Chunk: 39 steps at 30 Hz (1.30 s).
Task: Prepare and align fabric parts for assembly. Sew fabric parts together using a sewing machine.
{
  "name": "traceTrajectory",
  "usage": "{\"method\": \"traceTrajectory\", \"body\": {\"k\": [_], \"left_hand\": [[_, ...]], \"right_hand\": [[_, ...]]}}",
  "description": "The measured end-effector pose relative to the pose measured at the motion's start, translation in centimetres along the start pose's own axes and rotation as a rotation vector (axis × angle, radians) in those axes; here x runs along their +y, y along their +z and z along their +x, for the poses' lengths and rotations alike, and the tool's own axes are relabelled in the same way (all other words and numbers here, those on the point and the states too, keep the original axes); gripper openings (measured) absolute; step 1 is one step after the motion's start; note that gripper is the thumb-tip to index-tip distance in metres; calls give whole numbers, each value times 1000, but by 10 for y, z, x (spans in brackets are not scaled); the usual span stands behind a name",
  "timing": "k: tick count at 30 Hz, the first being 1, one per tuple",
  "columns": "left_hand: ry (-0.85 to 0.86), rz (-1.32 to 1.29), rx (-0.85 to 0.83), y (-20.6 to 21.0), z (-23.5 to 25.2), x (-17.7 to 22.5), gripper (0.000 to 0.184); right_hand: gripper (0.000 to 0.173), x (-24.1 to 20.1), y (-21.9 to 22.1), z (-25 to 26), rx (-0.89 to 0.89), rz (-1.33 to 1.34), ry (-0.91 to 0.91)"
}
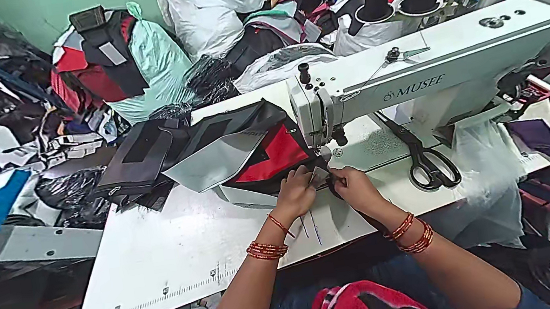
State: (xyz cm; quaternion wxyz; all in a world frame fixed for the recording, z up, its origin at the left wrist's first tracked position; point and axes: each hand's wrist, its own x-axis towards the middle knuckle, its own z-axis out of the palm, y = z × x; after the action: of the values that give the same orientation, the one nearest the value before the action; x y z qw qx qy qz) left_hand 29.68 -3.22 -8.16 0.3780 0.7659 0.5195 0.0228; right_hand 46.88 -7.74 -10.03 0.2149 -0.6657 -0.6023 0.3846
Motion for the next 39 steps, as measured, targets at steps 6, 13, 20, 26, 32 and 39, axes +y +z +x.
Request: {"method": "traceTrajectory", "body": {"k": [6,13,20,26,32,39], "left_hand": [[-2,-28,8,5,-4,5,45],[139,177,-56,10,-14,1,48],[349,105,-146,-22,-4,-8,46],[424,156,88,-19,25,-20,27],[484,368,61,10,35,-17,46],[523,238,312,29,22,-32,41]], "right_hand": [[44,2,-3,0,-23,-16,-29],[44,-7,-3,-4,-68,-180,-55],[44,-15,2,-4,-145,-413,-87],[34,-24,3,-6,-199,-588,-93],[28,-20,7,-6,-158,-598,-110],[37,-20,11,-6,-123,-612,-90]]}}
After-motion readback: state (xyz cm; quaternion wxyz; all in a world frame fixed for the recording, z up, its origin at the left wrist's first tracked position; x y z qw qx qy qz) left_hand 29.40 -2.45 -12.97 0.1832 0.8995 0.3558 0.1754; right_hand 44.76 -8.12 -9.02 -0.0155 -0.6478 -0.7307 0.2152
